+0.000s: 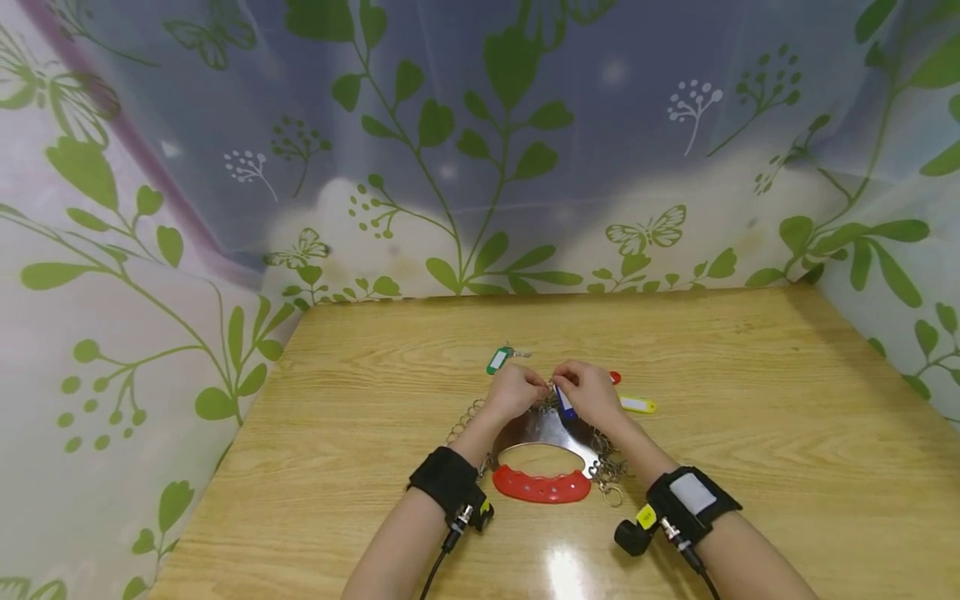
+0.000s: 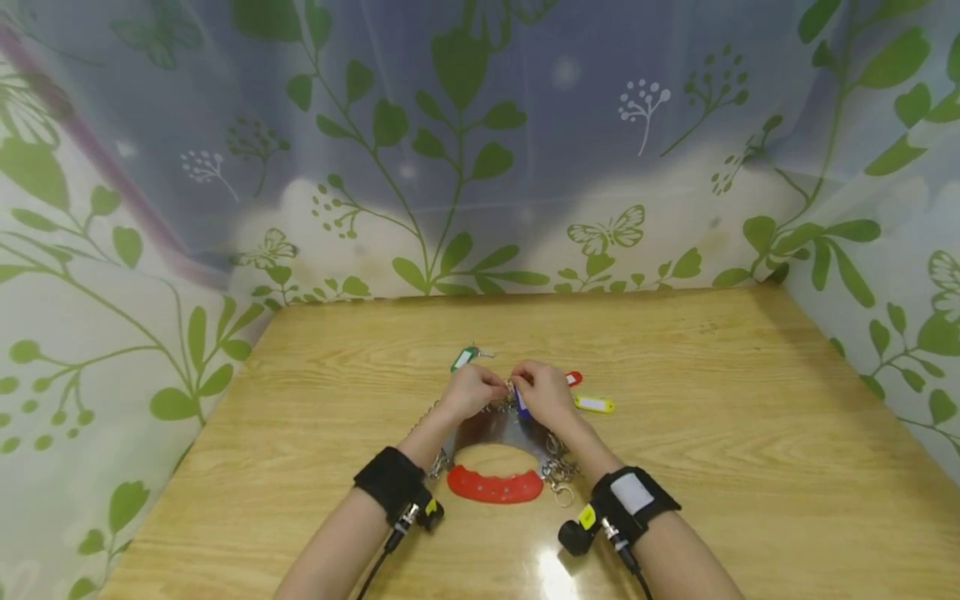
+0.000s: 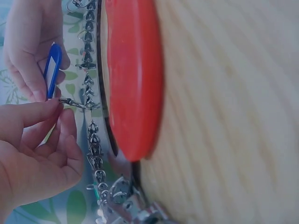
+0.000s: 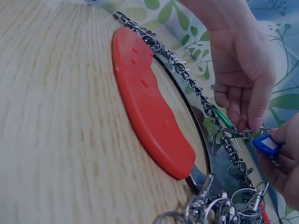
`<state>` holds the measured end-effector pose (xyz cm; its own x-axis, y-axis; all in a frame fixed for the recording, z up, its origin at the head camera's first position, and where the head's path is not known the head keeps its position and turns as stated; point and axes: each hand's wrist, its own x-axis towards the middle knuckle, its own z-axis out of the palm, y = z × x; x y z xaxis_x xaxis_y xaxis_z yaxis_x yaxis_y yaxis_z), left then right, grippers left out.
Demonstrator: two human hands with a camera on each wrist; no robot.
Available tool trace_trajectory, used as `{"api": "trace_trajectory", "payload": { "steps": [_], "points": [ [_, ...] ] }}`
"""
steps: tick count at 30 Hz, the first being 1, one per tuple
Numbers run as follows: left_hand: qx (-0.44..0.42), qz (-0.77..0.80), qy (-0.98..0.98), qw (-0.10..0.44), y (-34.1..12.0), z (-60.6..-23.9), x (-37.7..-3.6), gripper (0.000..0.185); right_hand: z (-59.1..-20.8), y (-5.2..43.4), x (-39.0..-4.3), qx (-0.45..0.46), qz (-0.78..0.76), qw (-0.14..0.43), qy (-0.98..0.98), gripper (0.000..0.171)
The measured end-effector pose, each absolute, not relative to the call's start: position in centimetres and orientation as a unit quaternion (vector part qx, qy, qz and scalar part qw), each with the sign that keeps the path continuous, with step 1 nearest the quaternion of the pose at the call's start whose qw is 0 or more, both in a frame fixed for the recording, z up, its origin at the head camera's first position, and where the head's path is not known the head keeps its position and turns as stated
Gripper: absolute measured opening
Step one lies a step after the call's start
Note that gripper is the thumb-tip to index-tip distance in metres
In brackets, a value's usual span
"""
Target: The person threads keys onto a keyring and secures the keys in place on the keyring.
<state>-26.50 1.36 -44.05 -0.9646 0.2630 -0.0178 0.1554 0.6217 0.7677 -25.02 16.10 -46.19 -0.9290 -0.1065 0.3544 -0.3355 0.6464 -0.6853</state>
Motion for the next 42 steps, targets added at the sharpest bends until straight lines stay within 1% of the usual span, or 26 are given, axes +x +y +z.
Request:
{"api": "trace_trajectory", "payload": {
  "steps": [5,10,16,20,23,29,35,42],
  "points": [
    [0.126,0.426,0.893,0.069,1.2,-44.3,-26.7,0.010,-46.0,16.2,-25.0,0.126,0.406,0.137,-0.895,0.011],
    [0.140,0.426,0.892,0.060,1.1,-43.8,-26.7,0.012,-45.8,16.1,-25.1,0.133,0.401,0.151,-0.894,0.009],
    [0.152,0.385,0.909,0.053,1.0,-43.6,-26.7,0.014,-45.8,15.7,-25.0,0.145,0.389,0.161,-0.895,0.007],
    [0.184,0.340,0.921,0.038,0.9,-43.3,-26.9,0.031,-45.7,15.6,-25.0,0.150,0.390,0.163,-0.894,0.007],
    [0.212,0.297,0.930,0.028,0.9,-42.9,-26.9,0.040,-45.6,15.6,-25.0,0.156,0.392,0.161,-0.892,0.007],
    [0.238,0.244,0.940,0.009,0.9,-42.4,-26.8,0.037,-45.8,15.6,-25.2,0.158,0.395,0.158,-0.891,0.006],
    [0.235,0.225,0.946,-0.010,1.3,-43.2,-26.6,0.037,-46.0,15.6,-25.0,0.149,0.402,0.136,-0.893,0.007],
    [0.266,0.150,0.952,0.012,1.5,-43.0,-26.8,0.031,-46.0,15.7,-25.1,0.142,0.387,0.127,-0.902,0.006]
  ]
}}
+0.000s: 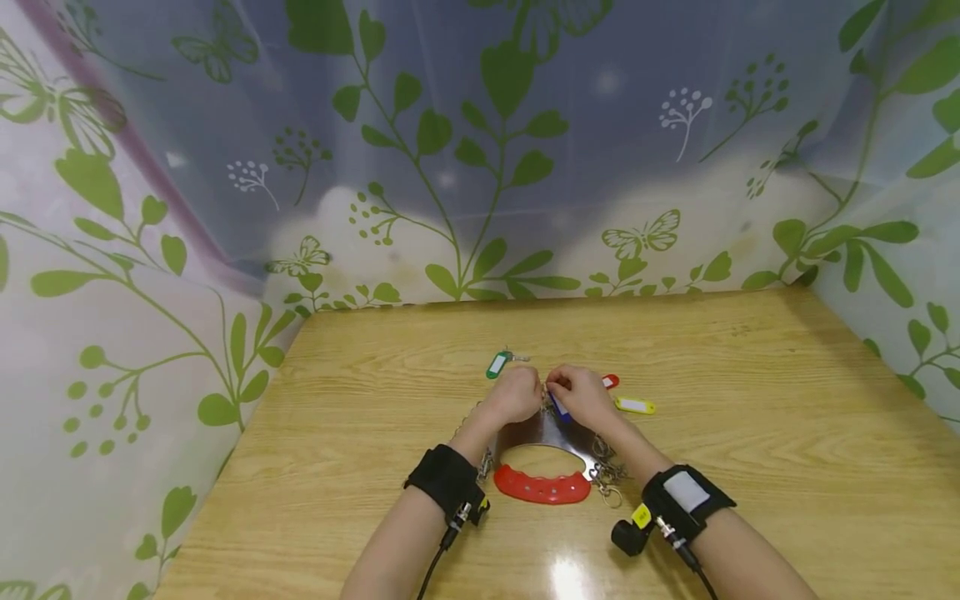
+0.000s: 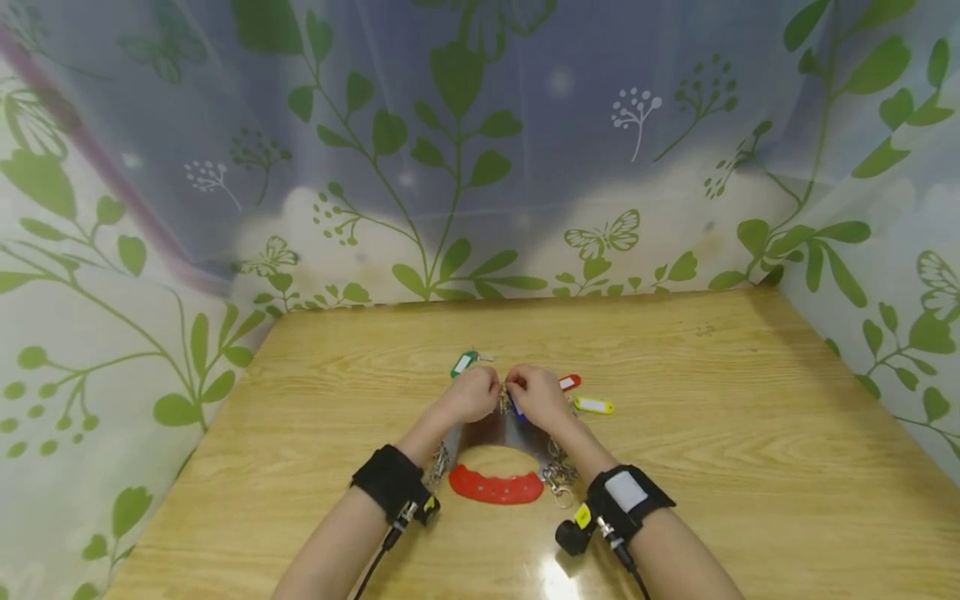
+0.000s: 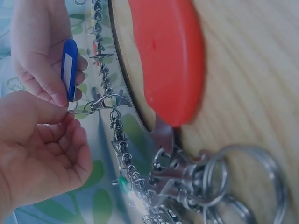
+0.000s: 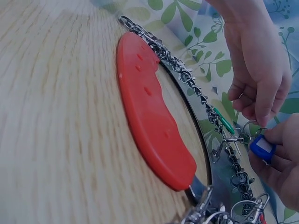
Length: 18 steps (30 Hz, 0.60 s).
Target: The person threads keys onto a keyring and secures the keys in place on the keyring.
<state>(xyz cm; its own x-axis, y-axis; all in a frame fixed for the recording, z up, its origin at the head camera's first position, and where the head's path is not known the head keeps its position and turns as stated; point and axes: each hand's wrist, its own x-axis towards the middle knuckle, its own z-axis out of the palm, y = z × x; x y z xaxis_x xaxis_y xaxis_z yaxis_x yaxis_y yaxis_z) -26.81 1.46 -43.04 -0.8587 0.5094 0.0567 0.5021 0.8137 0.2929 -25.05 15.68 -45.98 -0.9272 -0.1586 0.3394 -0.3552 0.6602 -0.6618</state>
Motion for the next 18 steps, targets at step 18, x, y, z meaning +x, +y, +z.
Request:
{"api": "trace_trajectory", "payload": {
  "steps": [18],
  "points": [
    [0.230,0.324,0.916,0.053,1.13,-43.82,-26.86,0.012,-45.64,16.44,-25.14,0.103,0.430,0.107,-0.891,0.011]
  ]
}}
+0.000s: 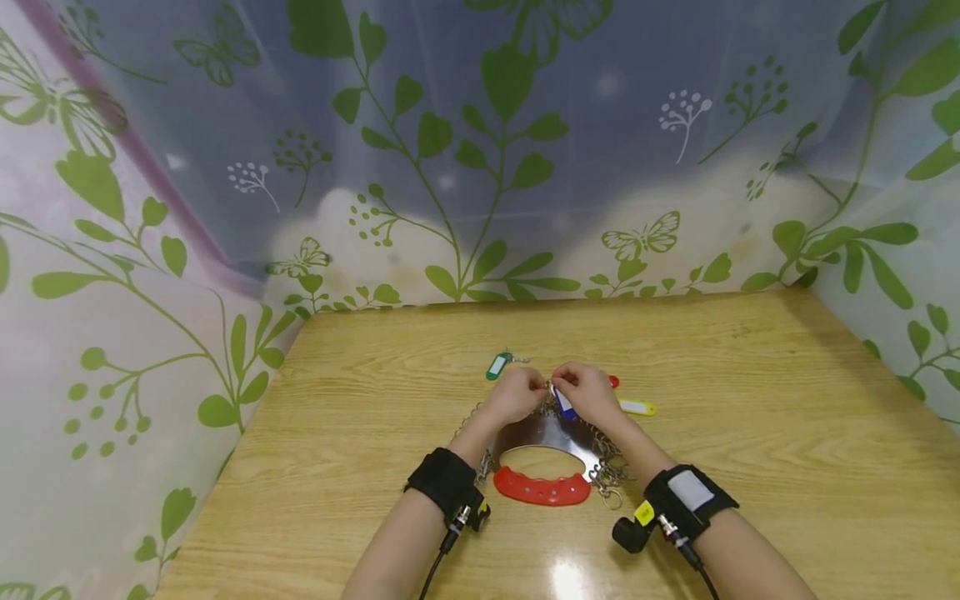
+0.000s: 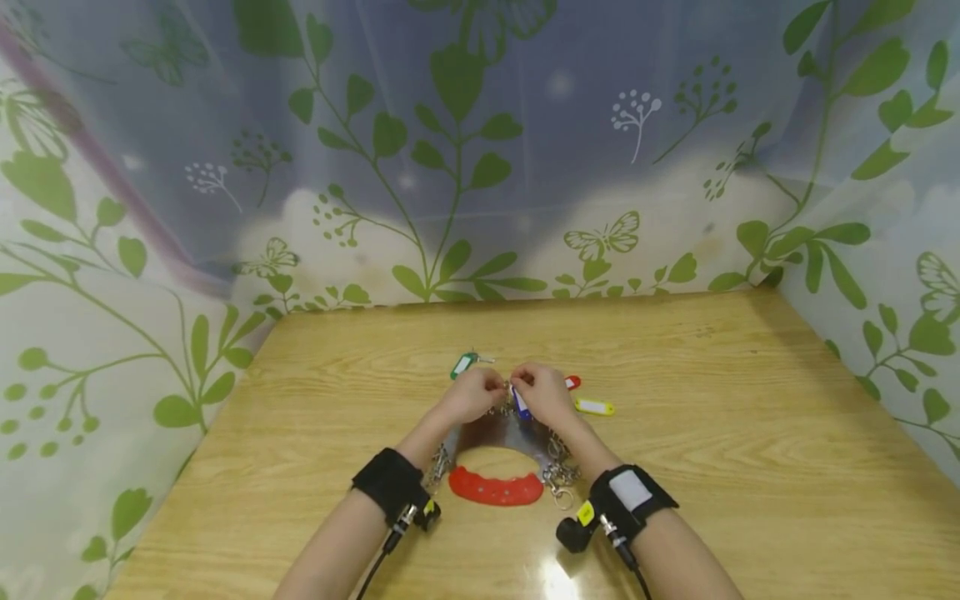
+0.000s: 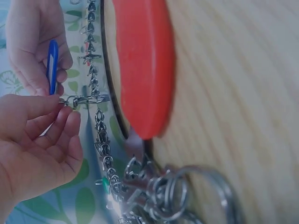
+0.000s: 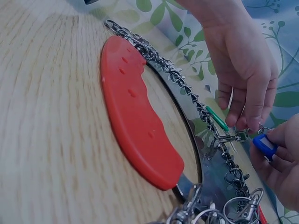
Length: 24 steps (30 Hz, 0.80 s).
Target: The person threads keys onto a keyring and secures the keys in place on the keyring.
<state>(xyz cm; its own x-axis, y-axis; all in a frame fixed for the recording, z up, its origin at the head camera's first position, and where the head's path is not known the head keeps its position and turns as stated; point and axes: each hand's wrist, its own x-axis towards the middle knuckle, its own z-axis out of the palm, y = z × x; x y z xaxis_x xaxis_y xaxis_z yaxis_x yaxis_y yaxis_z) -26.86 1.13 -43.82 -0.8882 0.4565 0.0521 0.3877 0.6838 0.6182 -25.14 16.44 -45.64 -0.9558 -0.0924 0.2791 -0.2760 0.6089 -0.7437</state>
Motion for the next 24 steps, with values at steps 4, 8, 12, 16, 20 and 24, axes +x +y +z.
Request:
{"api": "trace_trajectory", "payload": {
  "steps": [4,8,12,16,20,24],
  "points": [
    [0.217,0.340,0.914,0.049,1.15,-43.81,-26.85,0.015,-45.73,16.46,-25.21,0.106,0.431,0.110,-0.889,0.010],
    [0.195,0.364,0.909,0.053,0.99,-43.65,-26.80,0.021,-45.83,16.40,-25.19,0.111,0.430,0.110,-0.889,0.009],
    [0.176,0.373,0.909,0.059,0.82,-43.54,-26.89,0.024,-45.77,16.23,-25.08,0.109,0.427,0.100,-0.892,0.011],
    [0.158,0.386,0.907,0.065,0.73,-43.40,-26.98,0.022,-45.62,16.11,-25.02,0.118,0.417,0.106,-0.895,0.011],
    [0.146,0.394,0.904,0.075,0.73,-43.30,-26.96,0.022,-45.61,16.08,-25.10,0.138,0.402,0.122,-0.897,0.009],
    [0.128,0.394,0.907,0.080,0.85,-43.40,-27.01,0.017,-45.69,16.03,-25.16,0.145,0.397,0.125,-0.898,0.008]
  ]
}}
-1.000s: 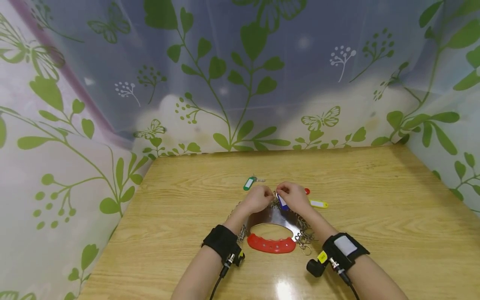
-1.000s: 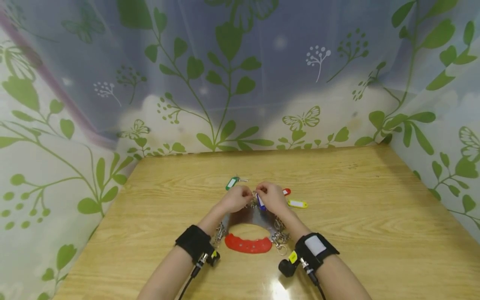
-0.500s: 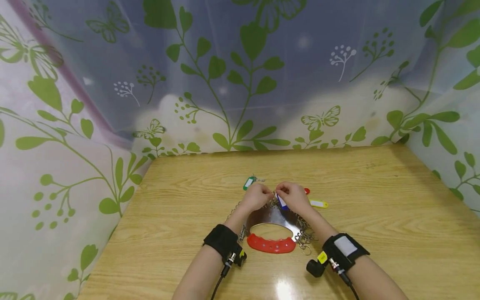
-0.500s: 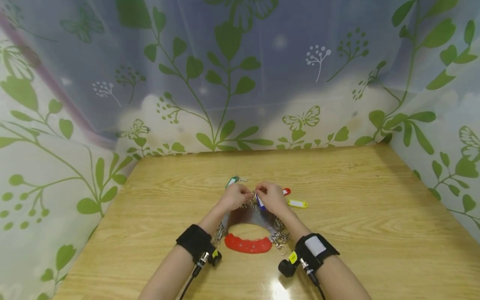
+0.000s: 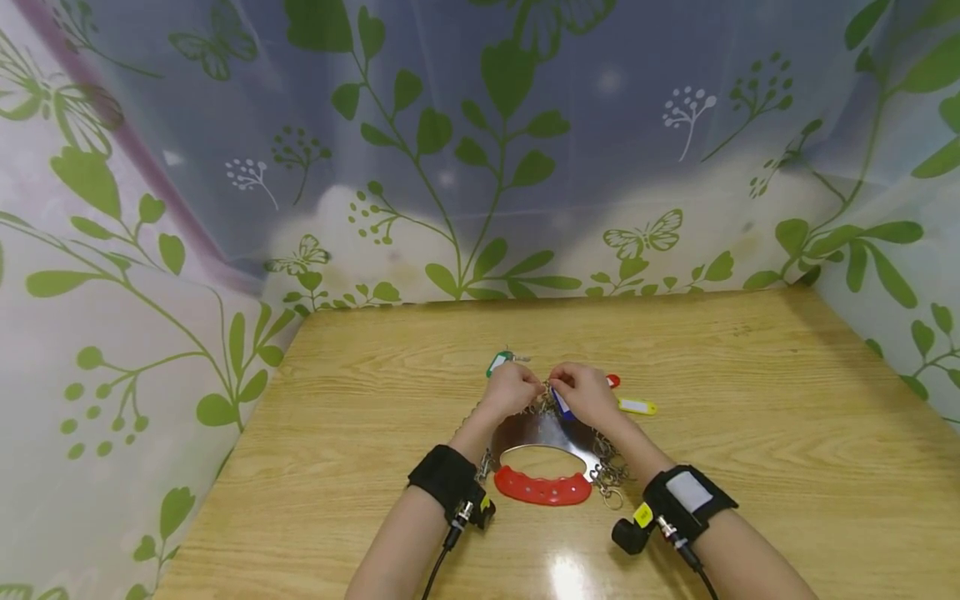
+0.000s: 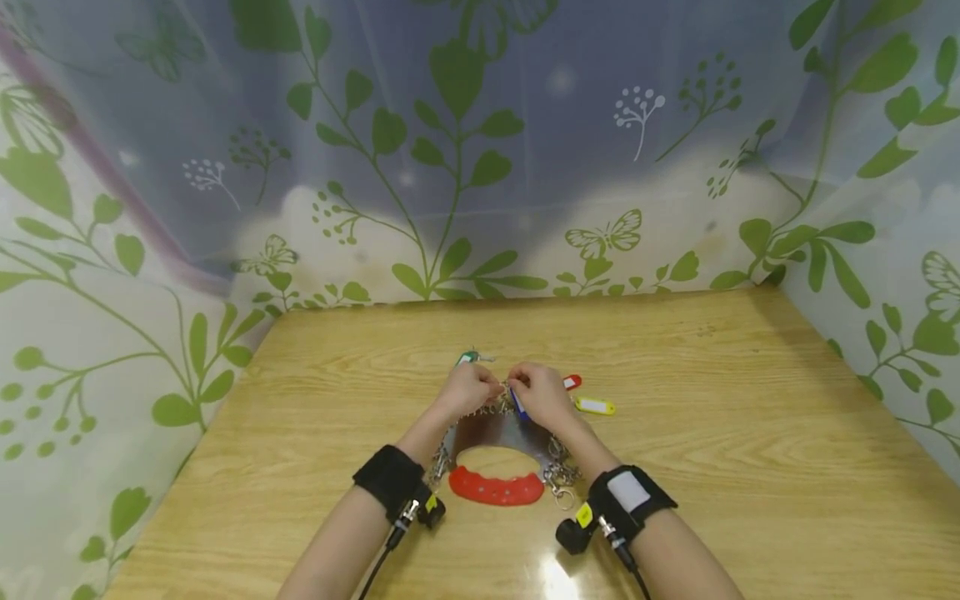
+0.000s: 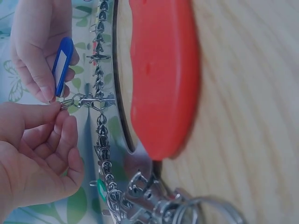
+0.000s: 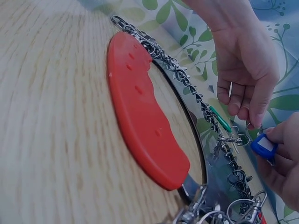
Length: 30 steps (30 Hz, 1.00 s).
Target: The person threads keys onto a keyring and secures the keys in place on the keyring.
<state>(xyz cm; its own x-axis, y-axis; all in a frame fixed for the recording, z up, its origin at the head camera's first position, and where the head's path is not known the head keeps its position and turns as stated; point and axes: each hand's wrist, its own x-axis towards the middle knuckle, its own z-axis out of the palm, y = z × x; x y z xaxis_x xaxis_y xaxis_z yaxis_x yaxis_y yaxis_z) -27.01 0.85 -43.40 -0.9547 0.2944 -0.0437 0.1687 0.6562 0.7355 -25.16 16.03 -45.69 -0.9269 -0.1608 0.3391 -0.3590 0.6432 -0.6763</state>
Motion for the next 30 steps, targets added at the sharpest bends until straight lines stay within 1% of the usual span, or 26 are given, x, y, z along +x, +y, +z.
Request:
{"api": "trace_trajectory", "payload": {
  "steps": [4,11,15,20,23,30],
  "points": [
    [0.115,0.394,0.909,0.076,0.90,-43.29,-26.96,0.013,-45.74,15.94,-25.20,0.142,0.392,0.124,-0.900,0.008],
    [0.116,0.396,0.908,0.070,0.94,-43.06,-26.86,0.016,-45.78,15.72,-25.18,0.166,0.393,0.139,-0.894,0.005],
    [0.114,0.404,0.904,0.078,1.01,-43.20,-26.93,0.015,-45.94,15.88,-25.27,0.153,0.391,0.145,-0.896,0.005],
    [0.136,0.405,0.900,0.089,1.02,-43.35,-27.01,0.012,-46.03,16.23,-25.44,0.116,0.416,0.124,-0.893,0.009],
    [0.149,0.411,0.895,0.089,1.04,-43.51,-27.00,0.012,-46.09,16.39,-25.46,0.112,0.426,0.115,-0.890,0.009],
    [0.180,0.406,0.893,0.071,1.14,-43.86,-26.85,0.017,-46.03,16.33,-25.22,0.108,0.422,0.115,-0.893,0.008]
  ]
}}
